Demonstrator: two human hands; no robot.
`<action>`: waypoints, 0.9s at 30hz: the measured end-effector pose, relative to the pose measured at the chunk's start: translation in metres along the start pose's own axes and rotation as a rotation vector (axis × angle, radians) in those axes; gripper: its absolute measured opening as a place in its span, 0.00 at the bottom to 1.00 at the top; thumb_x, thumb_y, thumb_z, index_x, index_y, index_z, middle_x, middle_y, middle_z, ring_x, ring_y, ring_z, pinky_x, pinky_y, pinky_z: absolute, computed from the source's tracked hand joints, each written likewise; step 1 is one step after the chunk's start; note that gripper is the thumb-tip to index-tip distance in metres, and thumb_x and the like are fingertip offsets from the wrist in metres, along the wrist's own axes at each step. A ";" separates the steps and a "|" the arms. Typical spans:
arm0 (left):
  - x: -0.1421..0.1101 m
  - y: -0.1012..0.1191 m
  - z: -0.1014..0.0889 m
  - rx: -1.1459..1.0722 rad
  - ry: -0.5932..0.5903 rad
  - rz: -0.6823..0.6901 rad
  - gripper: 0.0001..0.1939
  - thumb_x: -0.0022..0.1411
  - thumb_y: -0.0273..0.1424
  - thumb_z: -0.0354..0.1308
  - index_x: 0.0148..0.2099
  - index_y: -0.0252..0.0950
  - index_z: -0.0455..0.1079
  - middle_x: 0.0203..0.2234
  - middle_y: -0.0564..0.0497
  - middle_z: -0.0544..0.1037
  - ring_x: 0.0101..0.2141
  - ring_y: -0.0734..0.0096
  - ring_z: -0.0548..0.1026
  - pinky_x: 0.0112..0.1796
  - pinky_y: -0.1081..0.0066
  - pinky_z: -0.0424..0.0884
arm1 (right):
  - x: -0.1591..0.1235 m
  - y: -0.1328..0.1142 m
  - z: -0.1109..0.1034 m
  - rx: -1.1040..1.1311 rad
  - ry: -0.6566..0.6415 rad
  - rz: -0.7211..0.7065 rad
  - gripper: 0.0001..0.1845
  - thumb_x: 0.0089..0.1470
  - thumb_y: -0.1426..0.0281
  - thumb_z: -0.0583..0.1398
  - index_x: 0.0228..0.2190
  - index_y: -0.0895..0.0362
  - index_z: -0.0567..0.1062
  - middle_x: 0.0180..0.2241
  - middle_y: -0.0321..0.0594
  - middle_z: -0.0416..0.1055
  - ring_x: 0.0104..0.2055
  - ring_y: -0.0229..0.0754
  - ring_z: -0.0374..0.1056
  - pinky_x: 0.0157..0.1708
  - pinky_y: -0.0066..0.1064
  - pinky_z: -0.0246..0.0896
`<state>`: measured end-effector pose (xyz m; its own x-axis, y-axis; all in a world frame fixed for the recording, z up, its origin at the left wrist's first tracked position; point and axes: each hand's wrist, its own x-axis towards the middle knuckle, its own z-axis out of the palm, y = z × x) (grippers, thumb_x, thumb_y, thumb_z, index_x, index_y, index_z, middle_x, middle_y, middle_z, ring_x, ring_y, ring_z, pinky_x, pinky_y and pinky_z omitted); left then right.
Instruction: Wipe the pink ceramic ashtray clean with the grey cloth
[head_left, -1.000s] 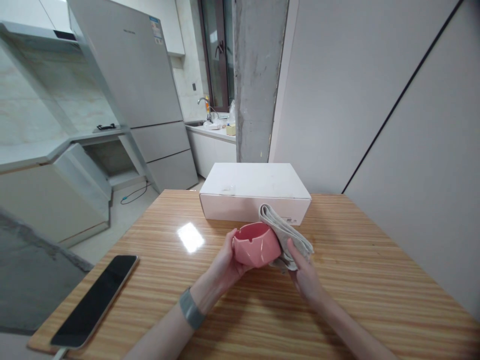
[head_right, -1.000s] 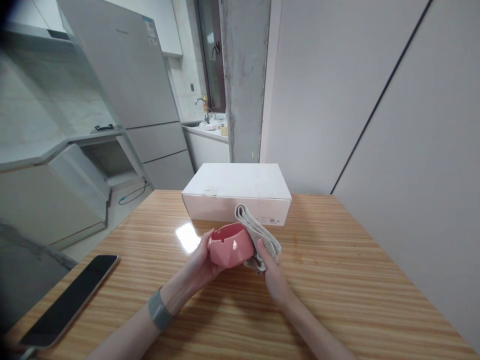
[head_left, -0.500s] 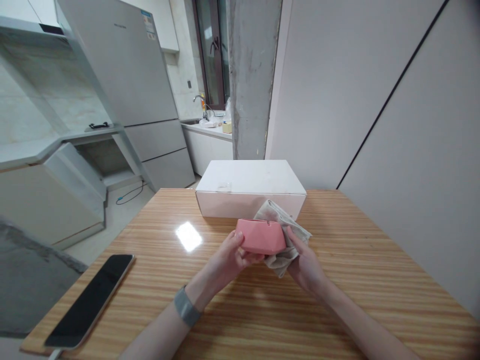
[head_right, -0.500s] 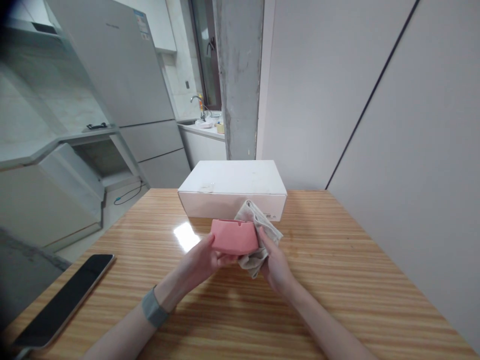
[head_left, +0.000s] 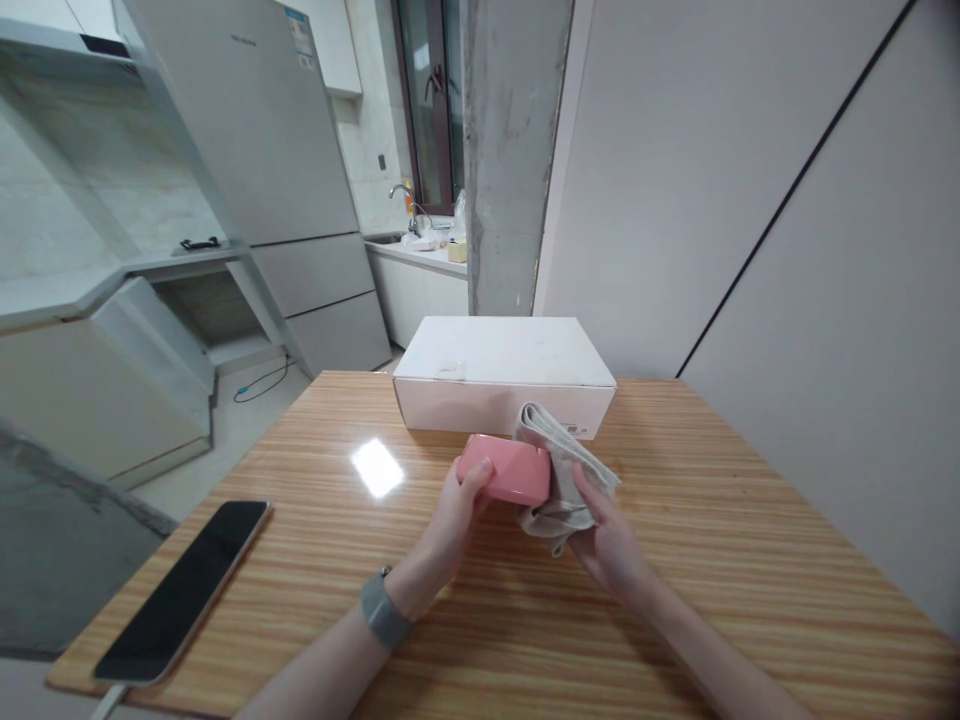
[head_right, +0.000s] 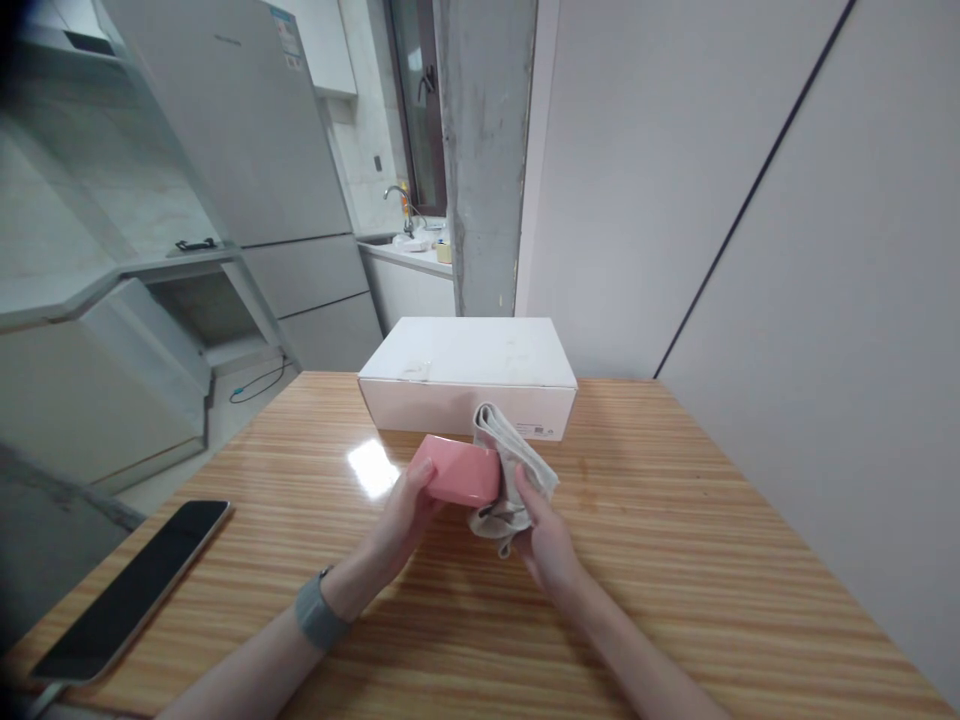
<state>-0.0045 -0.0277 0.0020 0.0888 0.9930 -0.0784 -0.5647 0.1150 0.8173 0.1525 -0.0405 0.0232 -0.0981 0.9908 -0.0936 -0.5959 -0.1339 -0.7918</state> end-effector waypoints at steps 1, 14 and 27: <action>0.000 -0.001 0.000 0.002 0.016 0.006 0.25 0.53 0.42 0.64 0.48 0.32 0.71 0.47 0.40 0.76 0.49 0.55 0.72 0.51 0.60 0.66 | 0.000 0.001 0.000 -0.002 0.017 0.002 0.20 0.40 0.55 0.70 0.34 0.52 0.81 0.35 0.37 0.81 0.41 0.50 0.76 0.34 0.34 0.73; -0.005 0.008 0.009 -0.009 -0.252 0.083 0.22 0.59 0.38 0.59 0.54 0.35 0.71 0.53 0.43 0.73 0.56 0.53 0.66 0.57 0.59 0.58 | 0.007 -0.013 -0.001 0.145 0.060 0.034 0.18 0.49 0.56 0.64 0.38 0.54 0.79 0.35 0.39 0.81 0.35 0.49 0.76 0.33 0.38 0.72; -0.005 0.005 0.000 0.006 -0.085 -0.016 0.32 0.49 0.39 0.68 0.54 0.36 0.64 0.52 0.39 0.70 0.52 0.51 0.70 0.50 0.56 0.67 | 0.005 -0.015 -0.005 0.089 0.028 0.042 0.17 0.48 0.57 0.64 0.36 0.54 0.80 0.34 0.41 0.81 0.41 0.52 0.75 0.42 0.41 0.71</action>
<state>-0.0074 -0.0320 0.0067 0.1678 0.9849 -0.0430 -0.5576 0.1308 0.8198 0.1655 -0.0331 0.0317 -0.1026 0.9843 -0.1434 -0.6605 -0.1752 -0.7301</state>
